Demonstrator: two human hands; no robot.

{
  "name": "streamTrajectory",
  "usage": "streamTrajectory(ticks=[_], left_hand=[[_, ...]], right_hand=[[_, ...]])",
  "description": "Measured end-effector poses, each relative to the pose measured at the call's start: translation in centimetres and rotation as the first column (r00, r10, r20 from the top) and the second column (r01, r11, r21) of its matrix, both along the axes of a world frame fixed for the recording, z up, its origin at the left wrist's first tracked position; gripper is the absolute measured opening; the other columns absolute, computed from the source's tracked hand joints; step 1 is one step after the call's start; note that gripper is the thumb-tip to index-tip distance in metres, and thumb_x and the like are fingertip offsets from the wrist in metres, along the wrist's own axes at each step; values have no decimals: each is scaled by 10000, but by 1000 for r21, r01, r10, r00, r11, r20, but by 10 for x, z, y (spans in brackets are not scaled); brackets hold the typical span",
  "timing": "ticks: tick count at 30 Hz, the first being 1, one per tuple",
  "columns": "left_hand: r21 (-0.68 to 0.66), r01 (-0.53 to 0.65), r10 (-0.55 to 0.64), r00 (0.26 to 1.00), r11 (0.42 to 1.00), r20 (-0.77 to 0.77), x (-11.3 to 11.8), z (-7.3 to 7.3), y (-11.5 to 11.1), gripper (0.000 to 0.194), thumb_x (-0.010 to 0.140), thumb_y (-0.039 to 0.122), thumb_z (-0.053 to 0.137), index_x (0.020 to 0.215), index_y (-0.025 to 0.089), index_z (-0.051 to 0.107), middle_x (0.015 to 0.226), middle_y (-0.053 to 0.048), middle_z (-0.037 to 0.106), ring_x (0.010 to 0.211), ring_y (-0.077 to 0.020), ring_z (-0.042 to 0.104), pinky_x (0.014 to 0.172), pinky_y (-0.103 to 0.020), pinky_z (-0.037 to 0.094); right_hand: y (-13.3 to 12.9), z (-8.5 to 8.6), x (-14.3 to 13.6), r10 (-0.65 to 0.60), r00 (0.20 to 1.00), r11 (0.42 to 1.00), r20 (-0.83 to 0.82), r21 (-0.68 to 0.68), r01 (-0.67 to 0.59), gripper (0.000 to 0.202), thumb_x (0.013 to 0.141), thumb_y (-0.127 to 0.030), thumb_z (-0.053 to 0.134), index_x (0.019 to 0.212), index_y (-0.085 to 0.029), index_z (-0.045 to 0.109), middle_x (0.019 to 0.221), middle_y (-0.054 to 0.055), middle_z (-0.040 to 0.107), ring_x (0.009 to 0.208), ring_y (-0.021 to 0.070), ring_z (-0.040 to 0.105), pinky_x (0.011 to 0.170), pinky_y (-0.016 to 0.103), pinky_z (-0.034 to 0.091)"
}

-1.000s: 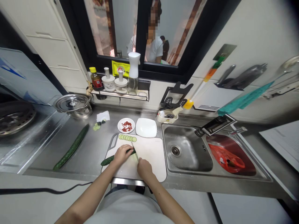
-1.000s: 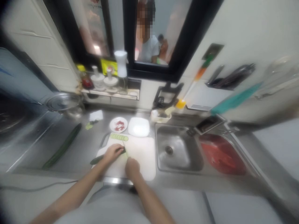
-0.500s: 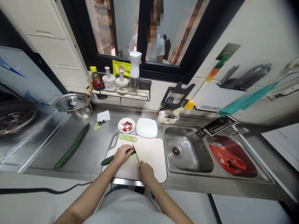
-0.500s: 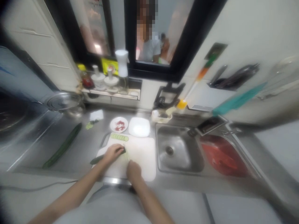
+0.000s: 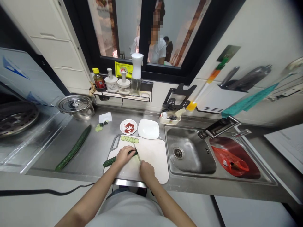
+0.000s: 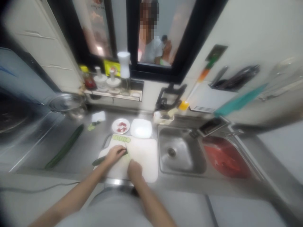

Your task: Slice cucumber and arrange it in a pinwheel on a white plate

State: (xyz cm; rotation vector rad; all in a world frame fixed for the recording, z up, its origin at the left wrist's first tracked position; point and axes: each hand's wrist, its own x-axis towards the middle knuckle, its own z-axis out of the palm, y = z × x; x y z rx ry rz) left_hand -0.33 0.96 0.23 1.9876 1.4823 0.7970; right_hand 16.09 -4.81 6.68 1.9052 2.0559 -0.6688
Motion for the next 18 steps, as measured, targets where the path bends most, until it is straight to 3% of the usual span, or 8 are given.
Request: streamTrajectory(ticks=[11, 18], left_hand=[[20, -1, 1, 1000, 1000, 10, 2, 0, -3, 159, 864, 308, 564, 921, 254, 702, 983, -24, 705, 950, -184, 621, 875, -322, 471], [4, 3, -3, 1000, 1000, 11, 1, 1, -2, 166, 866, 303, 558, 927, 248, 702, 987, -29, 703, 952, -186, 616, 885, -328, 469]], right_hand=[[-24, -2, 13, -18, 999, 999, 29, -38, 19, 327, 894, -86, 340, 1094, -116, 596, 947, 162, 697, 969, 235, 660, 755, 291, 464], [-24, -5, 10, -33, 999, 999, 7, -4, 33, 327, 894, -79, 336, 1094, -112, 592, 928, 164, 695, 979, 229, 654, 768, 291, 455]])
